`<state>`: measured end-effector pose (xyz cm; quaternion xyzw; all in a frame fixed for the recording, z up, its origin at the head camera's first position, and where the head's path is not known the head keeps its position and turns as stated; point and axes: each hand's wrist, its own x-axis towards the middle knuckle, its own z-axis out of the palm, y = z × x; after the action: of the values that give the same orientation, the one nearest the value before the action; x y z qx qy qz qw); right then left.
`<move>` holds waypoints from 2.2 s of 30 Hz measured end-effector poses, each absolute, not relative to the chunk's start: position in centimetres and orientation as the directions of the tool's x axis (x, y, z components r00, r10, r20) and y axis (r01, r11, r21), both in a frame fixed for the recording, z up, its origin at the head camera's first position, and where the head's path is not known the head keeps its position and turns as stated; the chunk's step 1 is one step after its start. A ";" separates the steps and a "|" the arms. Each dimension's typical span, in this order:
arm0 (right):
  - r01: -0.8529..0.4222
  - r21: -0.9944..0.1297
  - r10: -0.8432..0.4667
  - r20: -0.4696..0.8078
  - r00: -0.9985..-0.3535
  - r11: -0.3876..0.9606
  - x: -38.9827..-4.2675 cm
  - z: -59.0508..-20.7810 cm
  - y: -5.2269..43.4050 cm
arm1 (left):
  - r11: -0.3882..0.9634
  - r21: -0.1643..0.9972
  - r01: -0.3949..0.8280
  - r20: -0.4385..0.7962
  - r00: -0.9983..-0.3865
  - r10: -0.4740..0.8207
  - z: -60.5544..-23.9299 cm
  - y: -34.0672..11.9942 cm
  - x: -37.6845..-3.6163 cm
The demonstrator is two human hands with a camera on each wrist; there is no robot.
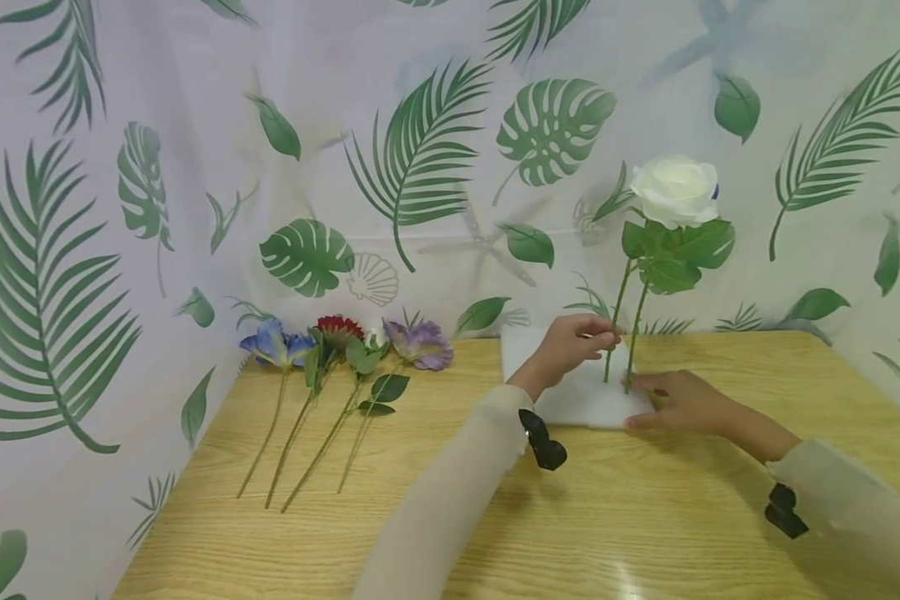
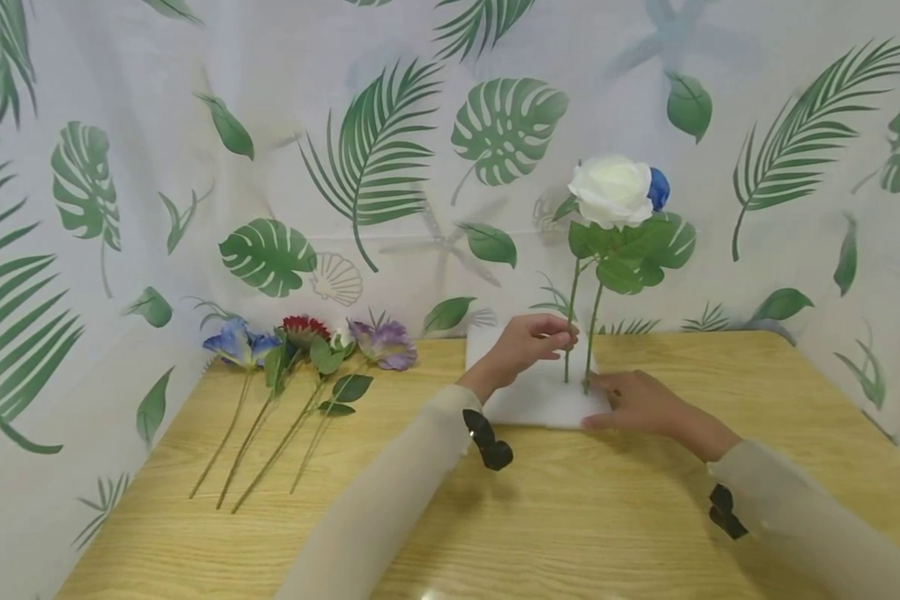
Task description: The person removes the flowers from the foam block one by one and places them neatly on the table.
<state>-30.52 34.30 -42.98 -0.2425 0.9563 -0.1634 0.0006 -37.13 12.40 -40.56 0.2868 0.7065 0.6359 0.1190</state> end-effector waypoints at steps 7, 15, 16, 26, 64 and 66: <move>-0.460 -0.326 -0.465 0.066 -0.883 0.826 -30.5 -42.8 34.1 | -0.003 0.973 0.229 0.196 -0.825 0.531 -40.4 12.3 -36.9; -0.469 -0.325 -0.476 0.061 -0.877 0.821 -30.5 -42.7 34.1 | -0.067 0.977 0.204 0.209 -0.837 0.505 -40.3 12.3 -36.8; -0.471 -0.324 -0.478 0.062 -0.876 0.820 -30.4 -42.7 34.1 | -0.074 0.976 0.207 0.216 -0.838 0.502 -40.4 12.3 -36.8; -0.463 -0.336 -0.476 0.049 -0.878 0.820 -30.1 -42.0 33.6 | -0.120 0.964 0.238 0.266 -0.829 0.491 -40.7 12.3 -36.9; -0.437 -0.348 -0.452 0.041 -0.891 0.830 -30.2 -42.4 33.7 | -0.140 0.957 0.254 0.290 -0.847 0.444 -40.9 12.6 -36.9; -0.435 -0.349 -0.451 0.040 -0.892 0.830 -30.2 -42.3 33.7 | -0.139 0.956 0.258 0.293 -0.848 0.442 -40.8 12.6 -36.9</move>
<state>-30.23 33.66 -42.35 -0.2315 0.9563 -0.1770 0.0221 -36.86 12.55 -40.83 0.2679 0.6528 0.7056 0.0652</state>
